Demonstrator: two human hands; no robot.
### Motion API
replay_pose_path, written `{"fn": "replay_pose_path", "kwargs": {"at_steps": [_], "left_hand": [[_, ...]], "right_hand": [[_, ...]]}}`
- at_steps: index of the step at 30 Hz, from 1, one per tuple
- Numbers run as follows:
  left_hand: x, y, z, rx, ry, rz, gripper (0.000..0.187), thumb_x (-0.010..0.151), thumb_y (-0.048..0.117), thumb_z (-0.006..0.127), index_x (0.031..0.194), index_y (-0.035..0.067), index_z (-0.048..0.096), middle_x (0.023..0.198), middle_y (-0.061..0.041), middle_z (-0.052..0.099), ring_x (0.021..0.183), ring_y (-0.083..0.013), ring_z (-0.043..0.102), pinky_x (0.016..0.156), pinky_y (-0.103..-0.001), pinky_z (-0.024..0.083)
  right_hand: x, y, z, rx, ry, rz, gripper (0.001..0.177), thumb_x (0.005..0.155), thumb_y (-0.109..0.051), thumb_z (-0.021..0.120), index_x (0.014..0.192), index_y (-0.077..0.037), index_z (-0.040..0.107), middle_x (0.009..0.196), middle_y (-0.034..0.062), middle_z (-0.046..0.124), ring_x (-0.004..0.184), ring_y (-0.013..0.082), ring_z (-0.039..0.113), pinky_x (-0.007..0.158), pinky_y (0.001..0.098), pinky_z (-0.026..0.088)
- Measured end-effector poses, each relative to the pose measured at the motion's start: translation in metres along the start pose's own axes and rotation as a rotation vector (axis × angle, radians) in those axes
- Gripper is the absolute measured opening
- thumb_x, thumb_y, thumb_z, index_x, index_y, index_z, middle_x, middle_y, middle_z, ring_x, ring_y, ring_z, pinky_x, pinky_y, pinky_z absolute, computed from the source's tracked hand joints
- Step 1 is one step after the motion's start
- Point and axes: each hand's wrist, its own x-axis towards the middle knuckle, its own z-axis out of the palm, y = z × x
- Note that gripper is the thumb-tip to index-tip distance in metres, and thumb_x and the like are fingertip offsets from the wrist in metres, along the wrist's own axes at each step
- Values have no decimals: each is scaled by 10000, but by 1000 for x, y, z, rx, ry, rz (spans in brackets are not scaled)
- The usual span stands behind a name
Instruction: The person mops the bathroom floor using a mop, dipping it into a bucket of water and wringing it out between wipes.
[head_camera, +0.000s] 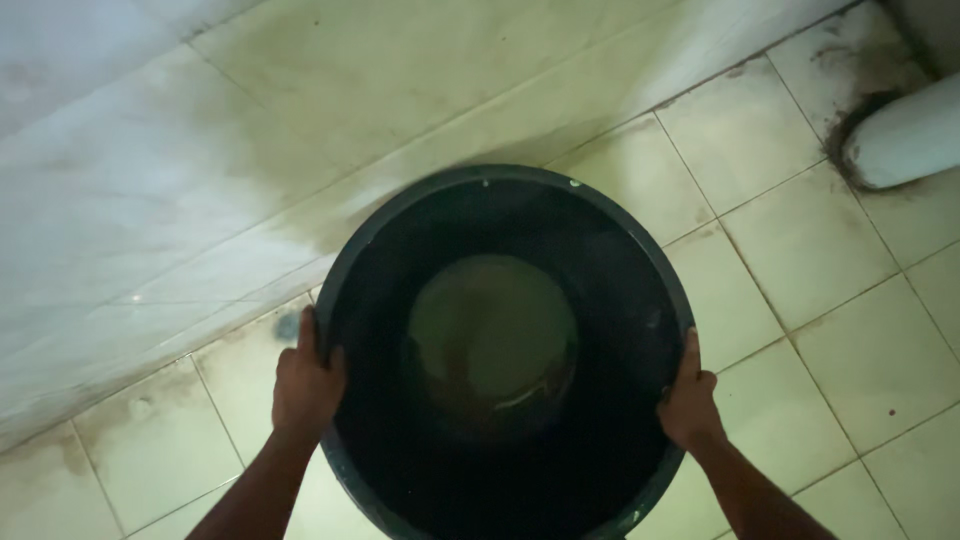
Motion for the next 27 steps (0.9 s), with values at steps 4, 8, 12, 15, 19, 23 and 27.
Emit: {"fn": "replay_pose_path", "kwargs": {"at_steps": [4, 8, 12, 15, 19, 23, 27], "left_hand": [[-6, 36, -25, 135, 18, 43, 831, 962, 360, 592, 1659, 331, 140, 1135, -252, 616, 966, -398, 697, 800, -496, 583], [-1, 67, -35, 279, -1, 119, 837, 938, 345, 622, 1647, 380, 179, 1170, -273, 597, 1042, -433, 660, 866, -536, 549], [-8, 99, -36, 271, -14, 116, 794, 935, 347, 629, 1612, 420, 221, 1254, -279, 547, 1085, -470, 630, 874, -557, 536], [-14, 120, -41, 269, -68, 112, 773, 964, 351, 598, 1627, 432, 209, 1257, -263, 565, 1090, -470, 646, 914, -562, 525], [-16, 157, -53, 322, -91, 134, 780, 947, 318, 612, 1630, 389, 240, 1259, -285, 596, 1123, -485, 638, 946, -549, 514], [-17, 186, -63, 312, -102, 124, 711, 944, 239, 584, 1603, 361, 348, 1246, -268, 654, 1163, -460, 646, 978, -536, 517], [-15, 212, -71, 343, -89, 139, 756, 871, 200, 651, 1568, 322, 383, 1259, -230, 656, 1181, -423, 639, 968, -527, 526]], "right_hand": [[-4, 5, -13, -64, 30, 28, 1045, 912, -128, 623, 1669, -324, -71, 1313, 334, 487, 1127, 478, 621, 1002, 551, 519], [-14, 12, -29, -135, 67, -3, 971, 883, -182, 632, 1677, -266, 81, 1184, 300, 609, 1037, 472, 670, 920, 563, 563], [-16, 17, -54, -131, 121, -63, 981, 835, -148, 654, 1668, -220, 139, 1093, 304, 649, 963, 484, 675, 855, 566, 568], [-15, 20, -72, -188, 133, 4, 911, 911, -200, 635, 1666, -255, 128, 1131, 310, 612, 953, 458, 683, 811, 555, 574], [-2, 26, -94, -211, 58, -8, 902, 928, -194, 605, 1702, -209, 143, 1115, 306, 681, 992, 457, 707, 877, 547, 576], [21, 41, -99, -237, 2, -5, 909, 902, -219, 621, 1687, -240, 163, 1205, 307, 670, 1100, 470, 668, 951, 540, 541], [46, 60, -97, -204, -20, -65, 902, 869, -207, 633, 1662, -238, 203, 1280, 304, 643, 1166, 471, 633, 1012, 510, 510]]}}
